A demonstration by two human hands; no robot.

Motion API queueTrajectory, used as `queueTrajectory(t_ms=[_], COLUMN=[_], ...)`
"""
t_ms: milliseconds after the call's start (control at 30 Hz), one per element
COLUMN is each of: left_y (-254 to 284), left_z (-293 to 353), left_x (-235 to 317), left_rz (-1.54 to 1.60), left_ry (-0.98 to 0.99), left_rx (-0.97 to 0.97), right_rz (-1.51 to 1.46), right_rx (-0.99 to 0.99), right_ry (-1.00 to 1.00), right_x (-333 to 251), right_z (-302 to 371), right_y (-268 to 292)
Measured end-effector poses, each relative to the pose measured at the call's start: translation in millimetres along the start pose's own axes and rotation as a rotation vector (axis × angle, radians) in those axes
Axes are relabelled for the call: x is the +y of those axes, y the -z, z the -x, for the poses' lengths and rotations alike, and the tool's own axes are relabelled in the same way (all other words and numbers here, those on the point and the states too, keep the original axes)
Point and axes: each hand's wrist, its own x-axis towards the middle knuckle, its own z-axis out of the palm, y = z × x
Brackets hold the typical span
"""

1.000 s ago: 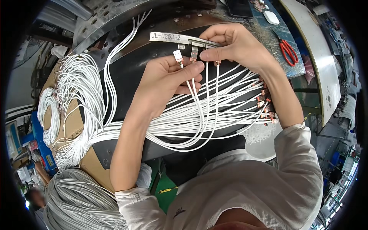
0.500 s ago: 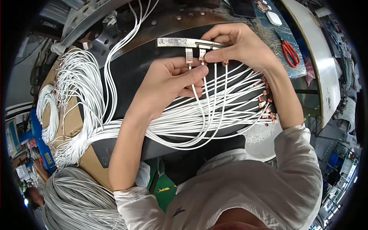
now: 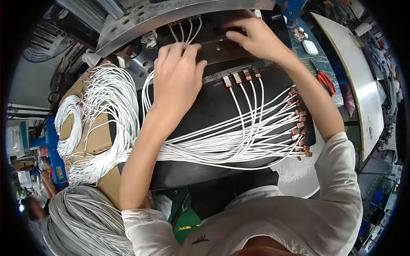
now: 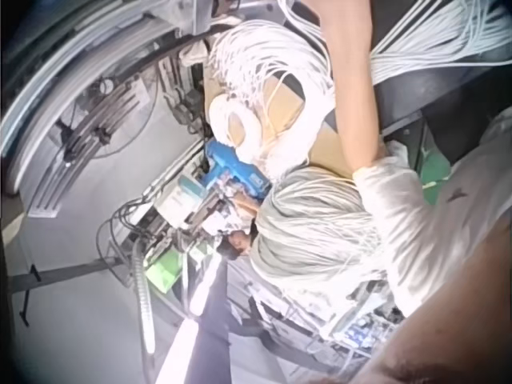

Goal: The person inserts USB cable connectors into a metal mold fixture by hand and loads the fixture into an industrial molding press machine.

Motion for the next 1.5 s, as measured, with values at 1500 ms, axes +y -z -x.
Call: queueTrajectory(t_ms=[1500], left_y=[48], left_z=[69], left_x=[103], left_rz=[0.26], left_ry=[-0.055], left_rx=[-0.218], right_rz=[-0.142], right_rx=[-0.587], right_ry=[-0.203], right_x=[-14], right_z=[55], right_y=[94])
